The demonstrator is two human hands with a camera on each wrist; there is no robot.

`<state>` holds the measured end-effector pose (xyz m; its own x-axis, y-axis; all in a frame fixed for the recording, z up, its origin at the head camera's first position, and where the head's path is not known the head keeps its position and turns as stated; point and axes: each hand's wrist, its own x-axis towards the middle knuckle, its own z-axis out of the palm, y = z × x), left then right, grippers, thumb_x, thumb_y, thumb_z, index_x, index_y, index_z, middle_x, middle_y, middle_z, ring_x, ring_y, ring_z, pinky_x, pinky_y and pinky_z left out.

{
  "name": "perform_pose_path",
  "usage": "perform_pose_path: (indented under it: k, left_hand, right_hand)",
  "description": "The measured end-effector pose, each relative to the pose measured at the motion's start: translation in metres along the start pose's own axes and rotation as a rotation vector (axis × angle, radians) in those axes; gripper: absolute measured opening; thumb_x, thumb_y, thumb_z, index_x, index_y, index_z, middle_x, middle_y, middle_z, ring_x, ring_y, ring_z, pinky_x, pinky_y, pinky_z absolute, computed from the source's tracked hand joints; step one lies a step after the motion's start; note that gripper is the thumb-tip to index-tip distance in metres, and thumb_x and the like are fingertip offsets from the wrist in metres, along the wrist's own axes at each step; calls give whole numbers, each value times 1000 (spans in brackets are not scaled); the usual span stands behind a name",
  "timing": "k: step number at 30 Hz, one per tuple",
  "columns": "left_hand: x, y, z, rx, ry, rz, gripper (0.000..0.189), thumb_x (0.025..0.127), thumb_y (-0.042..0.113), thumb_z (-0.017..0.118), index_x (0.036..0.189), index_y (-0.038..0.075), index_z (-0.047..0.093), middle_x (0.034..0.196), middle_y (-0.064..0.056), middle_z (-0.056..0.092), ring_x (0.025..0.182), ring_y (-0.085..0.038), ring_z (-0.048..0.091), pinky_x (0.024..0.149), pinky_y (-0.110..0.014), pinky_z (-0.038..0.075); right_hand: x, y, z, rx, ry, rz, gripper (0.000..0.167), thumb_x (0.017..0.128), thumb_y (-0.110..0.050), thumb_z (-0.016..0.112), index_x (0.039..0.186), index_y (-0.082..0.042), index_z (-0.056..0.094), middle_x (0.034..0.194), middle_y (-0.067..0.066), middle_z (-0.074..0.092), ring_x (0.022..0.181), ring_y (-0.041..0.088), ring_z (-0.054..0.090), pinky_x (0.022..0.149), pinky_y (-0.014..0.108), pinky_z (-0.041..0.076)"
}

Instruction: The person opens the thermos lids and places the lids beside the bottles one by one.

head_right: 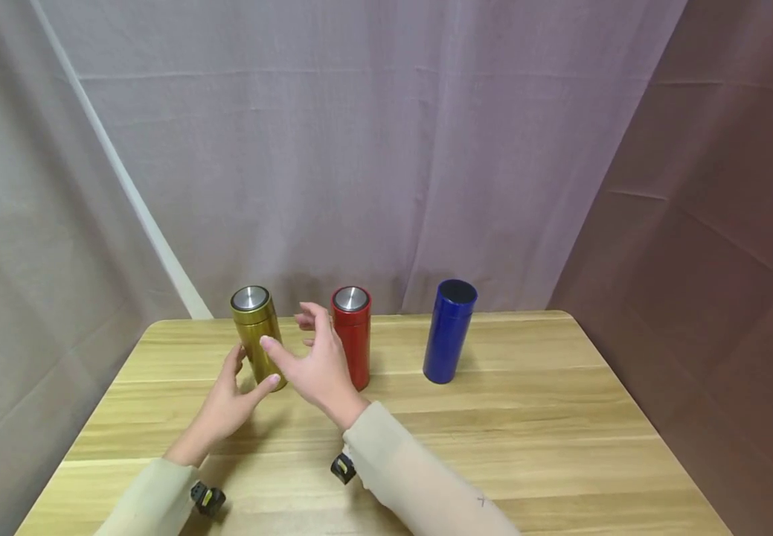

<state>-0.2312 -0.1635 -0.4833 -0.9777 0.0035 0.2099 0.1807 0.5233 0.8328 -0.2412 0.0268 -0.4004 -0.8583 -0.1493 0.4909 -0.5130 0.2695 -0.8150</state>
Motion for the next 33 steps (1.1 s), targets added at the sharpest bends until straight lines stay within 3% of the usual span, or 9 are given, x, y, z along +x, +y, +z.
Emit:
perform_pose_path:
  k: [6, 10, 15, 21, 26, 33]
  left_hand:
    - [12, 3, 5, -58, 51, 56, 93, 82, 51, 72, 150, 10, 22, 145, -18, 38, 137, -38, 31, 108, -57, 28]
    - [21, 5, 7, -82, 82, 40, 85, 83, 43, 74, 145, 9, 27, 138, -16, 41, 130, -36, 38, 105, -55, 33]
    - [27, 6, 9, -21, 138, -6, 69, 84, 34, 75, 133, 2, 38, 123, -18, 44, 115, -35, 47, 97, -50, 42]
    - [22, 12, 13, -24, 170, 1, 64, 76, 22, 83, 119, 4, 39, 114, -17, 55, 107, -33, 55, 93, -46, 46]
    - [14, 17, 21, 7, 165, 36, 65, 73, 20, 84, 116, 7, 37, 108, -15, 59, 102, -30, 58, 88, -43, 48]
    - [5, 19, 31, -24, 168, 65, 66, 70, 18, 87, 114, 8, 39, 108, -14, 60, 102, -29, 60, 88, -42, 50]
  right_hand:
    - [21, -4, 15, -44, -49, 17, 78, 81, -58, 68, 141, -19, 36, 127, -5, 54, 116, 8, 51, 91, 30, 49]
    - [31, -1, 23, -46, -94, 13, 80, 82, -56, 68, 144, -18, 34, 133, -1, 49, 121, 9, 48, 92, 28, 47]
    - [32, 5, 29, -24, -154, 9, 82, 83, -47, 72, 146, -16, 31, 135, 3, 47, 124, 14, 46, 93, 28, 47]
    - [29, 1, 32, -114, -120, 35, 86, 80, -51, 73, 147, -16, 32, 134, 2, 47, 117, 14, 50, 93, 33, 48]
    - [26, -1, 30, -235, -69, 35, 75, 78, -54, 74, 136, -16, 45, 125, -1, 50, 108, 14, 54, 93, 33, 46]
    - [12, 3, 19, -240, -44, -6, 68, 77, -49, 77, 129, -15, 51, 112, -5, 50, 99, 10, 54, 87, 30, 48]
